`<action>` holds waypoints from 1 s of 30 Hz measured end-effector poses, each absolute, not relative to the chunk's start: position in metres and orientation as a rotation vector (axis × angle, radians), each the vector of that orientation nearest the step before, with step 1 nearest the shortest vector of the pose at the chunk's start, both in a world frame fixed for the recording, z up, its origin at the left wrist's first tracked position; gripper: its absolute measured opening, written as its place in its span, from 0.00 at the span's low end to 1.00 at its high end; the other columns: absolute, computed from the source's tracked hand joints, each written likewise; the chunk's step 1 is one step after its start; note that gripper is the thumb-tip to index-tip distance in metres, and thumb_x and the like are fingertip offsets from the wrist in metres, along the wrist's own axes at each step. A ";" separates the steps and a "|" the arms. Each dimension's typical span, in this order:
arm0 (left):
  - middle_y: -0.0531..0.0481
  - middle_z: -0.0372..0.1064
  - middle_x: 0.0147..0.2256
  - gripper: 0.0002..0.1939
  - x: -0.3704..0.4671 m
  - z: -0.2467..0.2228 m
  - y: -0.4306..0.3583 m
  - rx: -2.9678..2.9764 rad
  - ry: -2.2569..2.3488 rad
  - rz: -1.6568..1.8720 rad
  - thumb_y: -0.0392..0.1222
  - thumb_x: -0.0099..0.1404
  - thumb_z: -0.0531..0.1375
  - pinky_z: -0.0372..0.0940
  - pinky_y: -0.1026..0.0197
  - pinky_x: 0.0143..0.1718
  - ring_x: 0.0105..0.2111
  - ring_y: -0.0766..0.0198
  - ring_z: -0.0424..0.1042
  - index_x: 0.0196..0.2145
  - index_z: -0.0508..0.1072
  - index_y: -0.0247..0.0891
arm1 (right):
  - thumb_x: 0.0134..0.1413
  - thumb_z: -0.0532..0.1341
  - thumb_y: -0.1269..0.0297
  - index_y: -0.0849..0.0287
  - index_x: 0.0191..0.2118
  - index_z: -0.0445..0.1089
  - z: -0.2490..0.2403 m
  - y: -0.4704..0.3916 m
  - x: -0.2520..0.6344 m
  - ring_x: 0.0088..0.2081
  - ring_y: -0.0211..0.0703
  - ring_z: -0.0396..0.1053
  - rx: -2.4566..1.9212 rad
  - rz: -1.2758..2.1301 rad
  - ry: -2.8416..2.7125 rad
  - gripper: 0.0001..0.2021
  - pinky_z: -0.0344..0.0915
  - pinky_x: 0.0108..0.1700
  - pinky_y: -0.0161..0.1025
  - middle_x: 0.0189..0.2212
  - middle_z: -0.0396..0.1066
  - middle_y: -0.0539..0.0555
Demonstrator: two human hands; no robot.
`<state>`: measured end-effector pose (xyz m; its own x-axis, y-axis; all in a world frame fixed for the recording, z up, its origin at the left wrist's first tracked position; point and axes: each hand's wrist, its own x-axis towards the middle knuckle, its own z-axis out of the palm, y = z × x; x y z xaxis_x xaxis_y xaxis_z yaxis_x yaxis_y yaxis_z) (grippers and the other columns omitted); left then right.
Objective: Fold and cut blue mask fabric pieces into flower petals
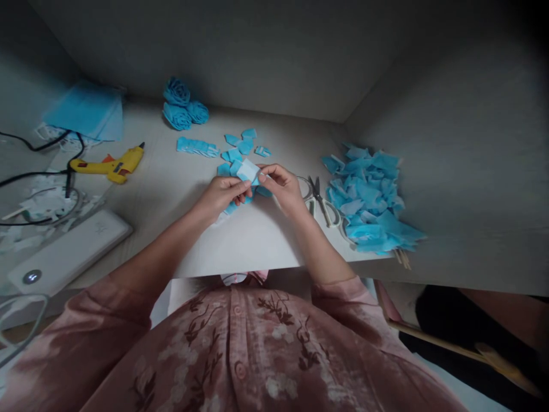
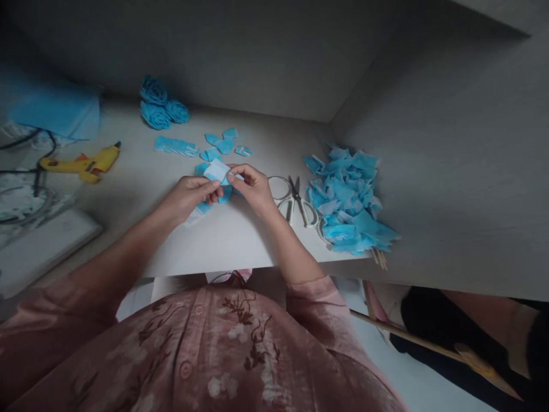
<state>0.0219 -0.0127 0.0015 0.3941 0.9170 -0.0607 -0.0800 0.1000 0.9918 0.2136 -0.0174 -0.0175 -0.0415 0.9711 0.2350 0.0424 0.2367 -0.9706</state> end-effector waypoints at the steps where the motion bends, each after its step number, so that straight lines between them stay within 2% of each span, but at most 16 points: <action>1: 0.49 0.70 0.22 0.21 0.022 0.002 -0.013 1.253 0.884 0.896 0.58 0.57 0.72 0.59 0.61 0.28 0.23 0.67 0.65 0.22 0.79 0.37 | 0.49 0.73 0.36 0.53 0.35 0.74 -0.017 -0.017 0.213 0.45 0.45 0.76 -1.047 1.065 -1.354 0.24 0.73 0.55 0.46 0.43 0.79 0.54; 3: 0.49 0.70 0.22 0.20 0.021 0.003 -0.013 1.277 0.905 0.893 0.57 0.58 0.71 0.59 0.62 0.28 0.23 0.67 0.65 0.23 0.78 0.36 | 0.48 0.74 0.37 0.54 0.37 0.74 -0.016 -0.018 0.212 0.41 0.42 0.74 -1.037 1.092 -1.331 0.25 0.73 0.50 0.42 0.38 0.76 0.51; 5: 0.50 0.69 0.21 0.19 0.021 0.004 -0.012 1.312 0.945 0.891 0.54 0.59 0.70 0.59 0.63 0.28 0.23 0.68 0.64 0.22 0.77 0.36 | 0.48 0.75 0.40 0.53 0.44 0.75 -0.017 -0.017 0.212 0.39 0.40 0.72 -1.015 1.108 -1.309 0.26 0.73 0.47 0.41 0.36 0.75 0.50; 8: 0.52 0.68 0.20 0.16 0.022 0.007 -0.013 1.352 1.040 0.921 0.46 0.62 0.67 0.58 0.64 0.27 0.22 0.69 0.63 0.21 0.76 0.36 | 0.49 0.76 0.43 0.51 0.57 0.73 -0.019 -0.016 0.212 0.38 0.41 0.72 -0.978 1.160 -1.287 0.32 0.72 0.46 0.41 0.34 0.73 0.48; 10: 0.53 0.68 0.20 0.15 0.023 0.010 -0.013 1.356 1.100 0.967 0.41 0.63 0.66 0.57 0.65 0.26 0.22 0.70 0.63 0.20 0.75 0.36 | 0.49 0.76 0.45 0.50 0.60 0.72 -0.020 -0.017 0.211 0.38 0.41 0.72 -0.953 1.208 -1.289 0.34 0.72 0.47 0.41 0.34 0.73 0.47; 14: 0.53 0.70 0.22 0.14 0.024 0.013 -0.012 1.285 1.111 1.111 0.39 0.66 0.65 0.59 0.67 0.26 0.22 0.71 0.64 0.23 0.74 0.36 | 0.47 0.77 0.45 0.51 0.57 0.75 -0.017 -0.021 0.207 0.45 0.43 0.74 -0.921 1.307 -1.282 0.33 0.72 0.51 0.41 0.41 0.78 0.51; 18: 0.51 0.70 0.24 0.18 0.024 0.008 -0.012 1.184 0.975 1.125 0.50 0.67 0.67 0.62 0.66 0.26 0.24 0.69 0.68 0.25 0.75 0.36 | 0.46 0.77 0.42 0.52 0.55 0.76 -0.014 -0.022 0.205 0.50 0.45 0.75 -0.957 1.275 -1.249 0.33 0.72 0.57 0.43 0.45 0.79 0.53; 23: 0.51 0.71 0.23 0.14 0.023 0.002 -0.012 1.193 0.929 1.038 0.48 0.59 0.72 0.61 0.65 0.27 0.23 0.69 0.66 0.25 0.79 0.35 | 0.46 0.76 0.41 0.53 0.54 0.76 -0.017 -0.020 0.206 0.47 0.43 0.75 -0.958 1.248 -1.266 0.32 0.72 0.54 0.42 0.43 0.79 0.52; 30: 0.51 0.69 0.21 0.15 0.023 0.005 -0.013 1.307 0.987 0.993 0.48 0.58 0.69 0.60 0.64 0.28 0.23 0.69 0.64 0.20 0.75 0.36 | 0.49 0.75 0.42 0.51 0.52 0.78 -0.016 -0.020 0.209 0.46 0.42 0.73 -1.018 1.125 -1.339 0.28 0.71 0.48 0.40 0.46 0.77 0.51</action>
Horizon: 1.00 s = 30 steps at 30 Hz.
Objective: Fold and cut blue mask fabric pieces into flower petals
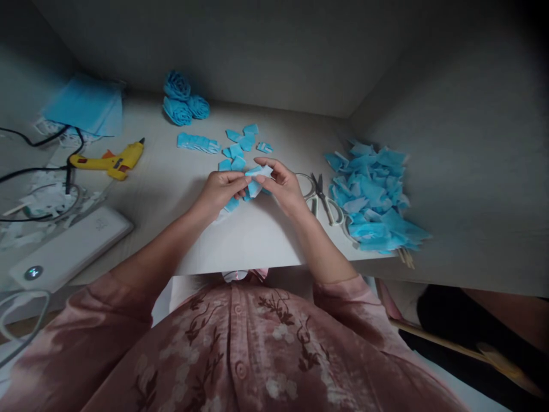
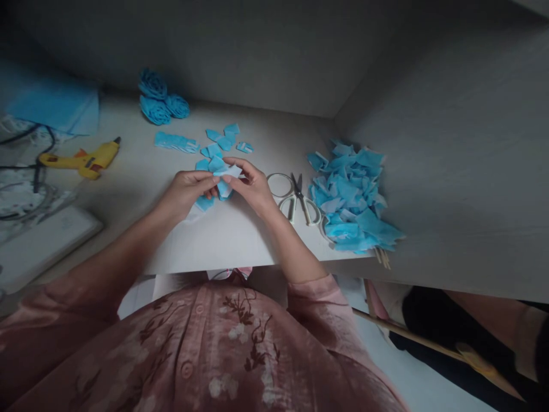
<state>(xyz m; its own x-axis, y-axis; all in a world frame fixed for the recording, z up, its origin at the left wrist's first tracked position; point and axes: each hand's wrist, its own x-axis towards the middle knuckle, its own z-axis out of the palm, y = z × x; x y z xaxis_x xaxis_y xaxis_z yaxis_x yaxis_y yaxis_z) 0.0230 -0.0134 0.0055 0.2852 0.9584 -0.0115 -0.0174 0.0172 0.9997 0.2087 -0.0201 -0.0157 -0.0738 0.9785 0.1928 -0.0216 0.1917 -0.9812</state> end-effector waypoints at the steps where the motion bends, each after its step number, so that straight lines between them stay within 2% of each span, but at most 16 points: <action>1: 0.51 0.69 0.21 0.15 0.023 0.005 -0.014 1.330 0.983 0.979 0.48 0.58 0.68 0.60 0.64 0.28 0.23 0.69 0.64 0.20 0.75 0.36 | 0.49 0.75 0.43 0.50 0.51 0.79 -0.015 -0.020 0.209 0.47 0.43 0.73 -1.018 1.088 -1.350 0.27 0.71 0.47 0.40 0.46 0.77 0.51; 8: 0.52 0.67 0.19 0.16 0.024 0.005 -0.014 1.347 1.033 0.920 0.47 0.58 0.68 0.56 0.64 0.25 0.22 0.70 0.62 0.19 0.73 0.37 | 0.50 0.75 0.45 0.53 0.36 0.80 -0.015 -0.019 0.209 0.43 0.41 0.73 -0.941 1.006 -1.391 0.18 0.68 0.46 0.39 0.39 0.78 0.50; 14: 0.52 0.68 0.19 0.15 0.024 0.008 -0.013 1.324 1.013 0.916 0.45 0.60 0.67 0.58 0.65 0.26 0.21 0.70 0.63 0.20 0.73 0.37 | 0.53 0.74 0.47 0.53 0.36 0.79 -0.015 -0.019 0.210 0.46 0.42 0.75 -0.872 1.006 -1.460 0.16 0.68 0.48 0.40 0.41 0.79 0.51; 24: 0.52 0.67 0.19 0.17 0.024 0.010 -0.015 1.333 0.977 0.954 0.49 0.59 0.67 0.58 0.66 0.24 0.20 0.71 0.62 0.20 0.72 0.37 | 0.57 0.72 0.48 0.54 0.39 0.79 -0.015 -0.021 0.211 0.50 0.44 0.75 -0.883 1.049 -1.477 0.15 0.68 0.54 0.41 0.45 0.79 0.53; 30: 0.53 0.66 0.17 0.16 0.025 0.014 -0.016 1.304 1.018 0.983 0.43 0.61 0.65 0.58 0.66 0.24 0.20 0.70 0.62 0.18 0.71 0.38 | 0.58 0.69 0.40 0.53 0.38 0.80 -0.006 -0.025 0.211 0.53 0.48 0.75 -0.958 1.049 -1.509 0.20 0.67 0.61 0.46 0.46 0.80 0.54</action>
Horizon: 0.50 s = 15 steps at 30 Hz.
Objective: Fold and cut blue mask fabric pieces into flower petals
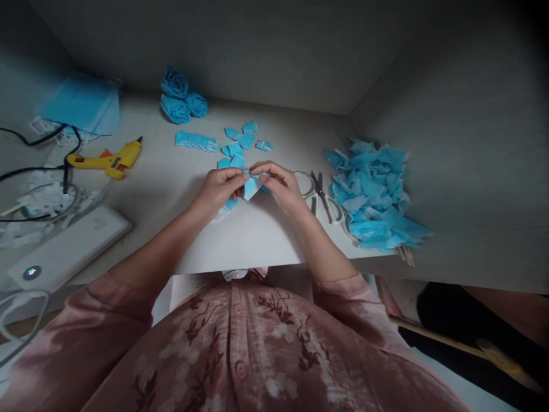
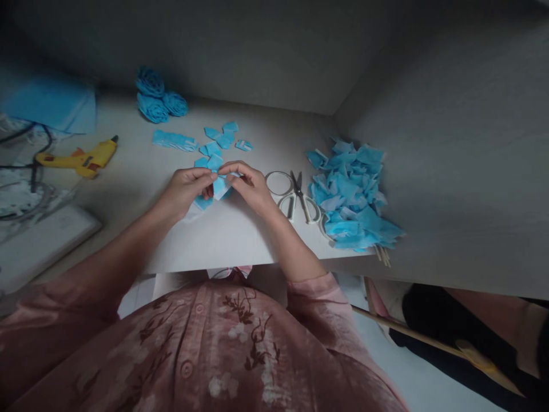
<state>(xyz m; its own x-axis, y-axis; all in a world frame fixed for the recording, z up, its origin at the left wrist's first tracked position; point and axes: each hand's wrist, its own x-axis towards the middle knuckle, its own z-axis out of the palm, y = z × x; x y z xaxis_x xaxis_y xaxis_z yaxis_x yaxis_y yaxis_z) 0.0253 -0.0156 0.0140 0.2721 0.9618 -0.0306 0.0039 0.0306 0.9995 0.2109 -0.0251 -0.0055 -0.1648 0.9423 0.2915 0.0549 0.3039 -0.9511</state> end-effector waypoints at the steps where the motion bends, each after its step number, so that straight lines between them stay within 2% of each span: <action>1: 0.53 0.65 0.17 0.14 0.026 0.015 -0.016 1.292 1.027 0.988 0.41 0.60 0.64 0.57 0.66 0.24 0.19 0.70 0.61 0.18 0.72 0.38 | 0.58 0.68 0.40 0.53 0.38 0.80 -0.004 -0.026 0.211 0.54 0.48 0.75 -0.959 1.049 -1.513 0.20 0.67 0.63 0.47 0.46 0.80 0.54; 4: 0.55 0.65 0.17 0.10 0.026 0.016 -0.016 1.243 1.054 1.004 0.38 0.59 0.64 0.57 0.66 0.23 0.18 0.70 0.61 0.21 0.75 0.37 | 0.61 0.68 0.41 0.53 0.35 0.81 -0.001 -0.028 0.210 0.55 0.48 0.75 -0.946 1.059 -1.511 0.19 0.66 0.65 0.47 0.45 0.80 0.54; 6: 0.56 0.65 0.16 0.08 0.027 0.016 -0.016 1.225 1.063 1.021 0.38 0.59 0.64 0.56 0.66 0.23 0.18 0.70 0.61 0.22 0.76 0.37 | 0.60 0.68 0.43 0.52 0.37 0.81 -0.001 -0.028 0.209 0.53 0.46 0.75 -0.940 1.085 -1.460 0.17 0.67 0.63 0.45 0.46 0.80 0.53; 10: 0.55 0.65 0.17 0.09 0.027 0.016 -0.015 1.233 1.058 1.056 0.38 0.59 0.64 0.57 0.66 0.23 0.19 0.71 0.61 0.22 0.75 0.37 | 0.54 0.72 0.40 0.52 0.47 0.78 -0.005 -0.026 0.208 0.45 0.41 0.75 -0.997 1.197 -1.270 0.23 0.73 0.50 0.39 0.43 0.79 0.51; 15: 0.55 0.65 0.17 0.09 0.026 0.016 -0.015 1.218 1.081 1.079 0.38 0.61 0.64 0.57 0.66 0.23 0.19 0.70 0.62 0.23 0.76 0.37 | 0.48 0.72 0.34 0.56 0.34 0.76 -0.007 -0.025 0.205 0.34 0.38 0.70 -1.094 1.305 -1.284 0.27 0.71 0.38 0.36 0.29 0.72 0.49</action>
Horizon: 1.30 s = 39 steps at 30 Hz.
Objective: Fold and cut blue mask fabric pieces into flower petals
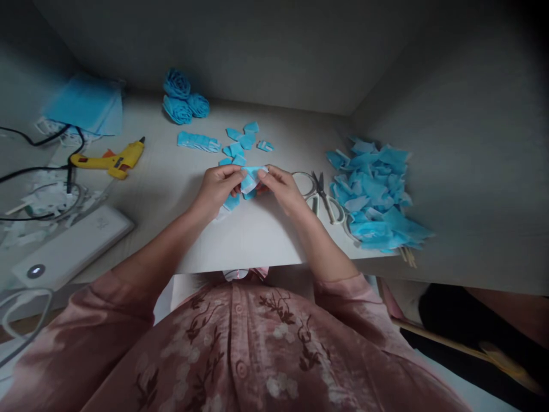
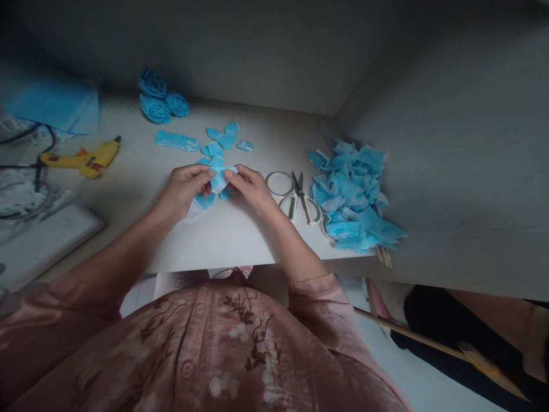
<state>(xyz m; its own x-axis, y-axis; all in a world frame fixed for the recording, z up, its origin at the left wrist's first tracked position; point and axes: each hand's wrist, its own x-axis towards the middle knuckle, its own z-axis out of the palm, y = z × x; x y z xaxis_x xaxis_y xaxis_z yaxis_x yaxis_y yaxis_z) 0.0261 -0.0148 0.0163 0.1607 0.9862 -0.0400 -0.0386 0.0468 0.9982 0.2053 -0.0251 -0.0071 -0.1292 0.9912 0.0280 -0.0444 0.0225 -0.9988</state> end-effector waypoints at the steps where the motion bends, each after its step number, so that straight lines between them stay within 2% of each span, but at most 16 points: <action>1: 0.55 0.65 0.17 0.09 0.026 0.016 -0.015 1.219 1.080 1.083 0.39 0.61 0.65 0.58 0.66 0.24 0.20 0.70 0.62 0.23 0.76 0.37 | 0.47 0.72 0.34 0.56 0.33 0.75 -0.007 -0.026 0.204 0.33 0.38 0.70 -1.106 1.312 -1.301 0.27 0.70 0.37 0.36 0.28 0.71 0.48; 10: 0.54 0.66 0.19 0.10 0.026 0.009 -0.015 1.204 1.038 1.076 0.42 0.60 0.68 0.59 0.65 0.24 0.20 0.70 0.62 0.23 0.77 0.36 | 0.40 0.76 0.34 0.55 0.27 0.69 -0.006 -0.025 0.201 0.29 0.35 0.63 -1.091 1.237 -1.306 0.29 0.66 0.34 0.36 0.22 0.63 0.44; 17: 0.53 0.68 0.20 0.17 0.025 0.007 -0.014 1.220 0.978 1.053 0.52 0.61 0.71 0.60 0.65 0.24 0.21 0.70 0.65 0.25 0.78 0.36 | 0.41 0.75 0.34 0.56 0.28 0.70 -0.008 -0.025 0.204 0.29 0.36 0.63 -1.099 1.216 -1.376 0.29 0.63 0.34 0.37 0.23 0.65 0.45; 20: 0.54 0.68 0.19 0.15 0.024 0.009 -0.014 1.263 1.018 1.044 0.49 0.57 0.74 0.59 0.66 0.24 0.20 0.71 0.64 0.24 0.78 0.36 | 0.42 0.75 0.34 0.56 0.26 0.69 -0.009 -0.026 0.204 0.28 0.35 0.62 -1.117 1.210 -1.411 0.29 0.61 0.32 0.37 0.22 0.64 0.45; 22: 0.54 0.68 0.19 0.15 0.024 0.011 -0.013 1.257 1.060 1.049 0.47 0.55 0.75 0.59 0.66 0.24 0.20 0.71 0.63 0.22 0.76 0.36 | 0.49 0.71 0.33 0.55 0.25 0.68 -0.009 -0.026 0.205 0.28 0.36 0.62 -1.133 1.159 -1.433 0.29 0.63 0.33 0.37 0.22 0.65 0.46; 24: 0.54 0.67 0.18 0.14 0.024 0.011 -0.012 1.202 1.072 1.062 0.46 0.57 0.74 0.59 0.65 0.24 0.20 0.71 0.63 0.23 0.77 0.35 | 0.56 0.67 0.33 0.55 0.30 0.71 -0.007 -0.027 0.206 0.31 0.38 0.67 -1.130 1.057 -1.440 0.27 0.67 0.37 0.38 0.26 0.70 0.48; 27: 0.54 0.67 0.19 0.12 0.022 0.010 -0.010 1.059 1.019 1.084 0.44 0.59 0.72 0.59 0.66 0.24 0.20 0.71 0.64 0.26 0.77 0.35 | 0.62 0.64 0.38 0.51 0.48 0.77 -0.006 -0.027 0.211 0.48 0.47 0.74 -1.090 0.816 -1.542 0.23 0.73 0.49 0.44 0.44 0.79 0.54; 30: 0.54 0.67 0.20 0.12 0.021 0.008 -0.007 0.947 0.952 1.101 0.44 0.60 0.71 0.58 0.66 0.24 0.20 0.71 0.65 0.26 0.74 0.35 | 0.66 0.63 0.45 0.45 0.57 0.76 -0.008 -0.025 0.214 0.64 0.55 0.67 -1.023 0.545 -1.790 0.20 0.67 0.65 0.56 0.60 0.74 0.56; 32: 0.55 0.66 0.21 0.13 0.021 0.007 -0.006 0.895 0.925 1.111 0.43 0.61 0.71 0.58 0.66 0.23 0.20 0.71 0.65 0.26 0.73 0.36 | 0.66 0.62 0.51 0.43 0.57 0.77 -0.011 -0.022 0.214 0.69 0.57 0.63 -0.972 0.412 -1.917 0.17 0.58 0.72 0.62 0.64 0.71 0.55; 34: 0.55 0.66 0.21 0.13 0.022 0.009 -0.006 0.860 0.913 1.112 0.43 0.61 0.70 0.57 0.66 0.23 0.20 0.72 0.65 0.27 0.73 0.36 | 0.66 0.62 0.55 0.42 0.56 0.77 -0.013 -0.021 0.213 0.72 0.59 0.59 -0.959 0.335 -1.981 0.15 0.51 0.75 0.67 0.67 0.68 0.53; 39: 0.56 0.65 0.22 0.14 0.025 0.013 -0.010 0.841 0.948 1.080 0.43 0.60 0.72 0.57 0.66 0.24 0.21 0.72 0.64 0.27 0.72 0.36 | 0.66 0.62 0.59 0.43 0.50 0.80 -0.017 -0.020 0.210 0.76 0.61 0.50 -1.013 0.264 -1.996 0.11 0.42 0.77 0.70 0.71 0.62 0.49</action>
